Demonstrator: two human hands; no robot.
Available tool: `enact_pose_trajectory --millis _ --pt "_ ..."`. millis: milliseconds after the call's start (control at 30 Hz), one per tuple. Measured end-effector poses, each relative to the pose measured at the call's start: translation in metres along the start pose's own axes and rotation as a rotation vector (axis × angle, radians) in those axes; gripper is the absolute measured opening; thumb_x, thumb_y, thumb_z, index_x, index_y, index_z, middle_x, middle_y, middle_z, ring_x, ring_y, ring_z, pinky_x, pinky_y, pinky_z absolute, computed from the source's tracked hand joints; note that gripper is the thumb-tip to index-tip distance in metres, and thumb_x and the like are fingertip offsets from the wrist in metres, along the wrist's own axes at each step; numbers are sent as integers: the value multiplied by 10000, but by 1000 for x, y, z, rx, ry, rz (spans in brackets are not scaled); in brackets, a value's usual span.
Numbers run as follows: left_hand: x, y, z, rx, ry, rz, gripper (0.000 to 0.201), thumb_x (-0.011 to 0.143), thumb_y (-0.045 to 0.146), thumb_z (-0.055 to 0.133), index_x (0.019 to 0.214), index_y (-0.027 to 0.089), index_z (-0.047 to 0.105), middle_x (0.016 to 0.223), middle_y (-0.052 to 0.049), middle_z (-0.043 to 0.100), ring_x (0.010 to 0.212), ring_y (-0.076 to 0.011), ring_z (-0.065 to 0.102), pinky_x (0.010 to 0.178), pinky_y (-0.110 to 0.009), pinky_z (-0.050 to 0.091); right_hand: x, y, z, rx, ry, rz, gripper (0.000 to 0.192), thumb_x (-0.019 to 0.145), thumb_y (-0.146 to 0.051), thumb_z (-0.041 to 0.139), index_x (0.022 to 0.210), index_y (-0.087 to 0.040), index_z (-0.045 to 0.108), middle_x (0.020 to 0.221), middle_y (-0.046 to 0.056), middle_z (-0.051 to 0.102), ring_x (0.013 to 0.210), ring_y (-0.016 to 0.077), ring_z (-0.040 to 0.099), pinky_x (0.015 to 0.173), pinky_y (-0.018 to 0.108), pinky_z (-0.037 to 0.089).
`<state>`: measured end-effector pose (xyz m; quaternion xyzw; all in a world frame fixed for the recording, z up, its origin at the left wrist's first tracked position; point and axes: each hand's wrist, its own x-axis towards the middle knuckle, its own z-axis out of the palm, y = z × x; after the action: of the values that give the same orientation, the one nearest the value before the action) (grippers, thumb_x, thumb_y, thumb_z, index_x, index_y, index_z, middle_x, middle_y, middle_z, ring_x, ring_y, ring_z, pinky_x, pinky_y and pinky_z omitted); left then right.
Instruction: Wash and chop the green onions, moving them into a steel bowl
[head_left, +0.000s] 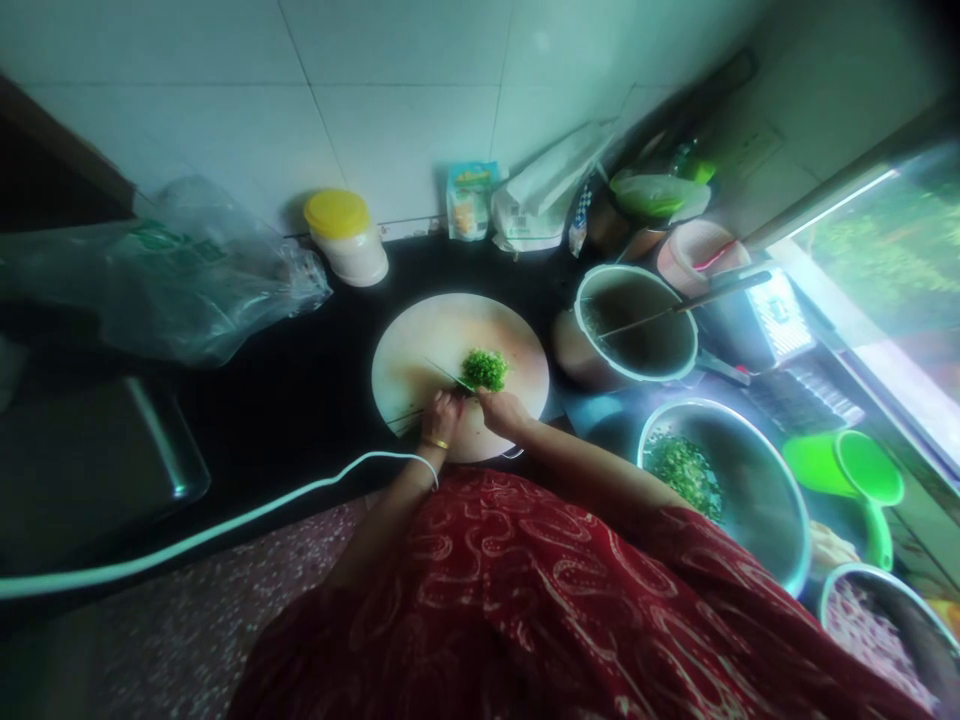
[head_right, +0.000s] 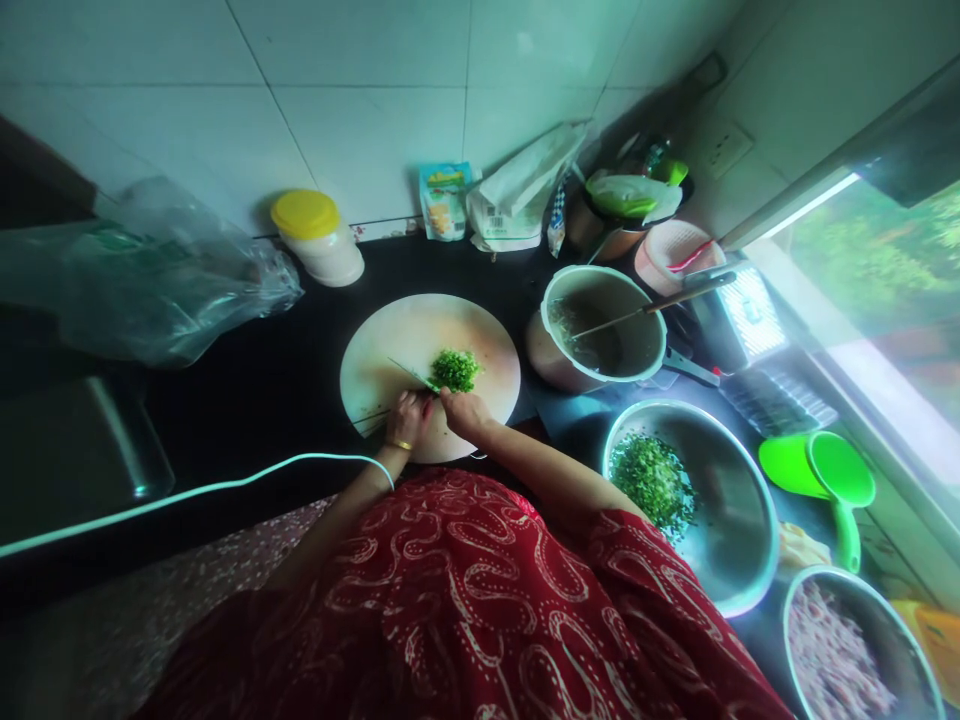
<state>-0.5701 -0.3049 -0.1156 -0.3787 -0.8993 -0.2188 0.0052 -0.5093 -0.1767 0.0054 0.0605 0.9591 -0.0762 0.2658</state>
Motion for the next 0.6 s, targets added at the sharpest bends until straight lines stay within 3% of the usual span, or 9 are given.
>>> enact_pose_trajectory --millis 267,433,600 --pt "0 -1 3 14 -57 -68 225 919 198 439 873 161 656 901 -138 665 909 -258 596 813 -376 466 -5 -6 5 -31 -26 0 327 917 -142 413 1241 -149 456 1041 139 696 984 255 669 775 322 502" --pt "0 0 2 0 2 -69 241 941 214 407 934 167 643 945 -124 664 902 -240 594 808 -358 462 -7 2 7 -13 25 -15 358 898 -99 359 1235 -145 470 1031 135 698 967 252 672 776 324 500" --pt "-1 -1 2 -2 -22 -72 219 937 224 428 918 162 637 955 -130 662 927 -244 590 826 -355 457 -5 1 10 -10 15 -19 370 875 -110 394 1236 -134 472 1041 144 694 987 264 663 776 332 504"
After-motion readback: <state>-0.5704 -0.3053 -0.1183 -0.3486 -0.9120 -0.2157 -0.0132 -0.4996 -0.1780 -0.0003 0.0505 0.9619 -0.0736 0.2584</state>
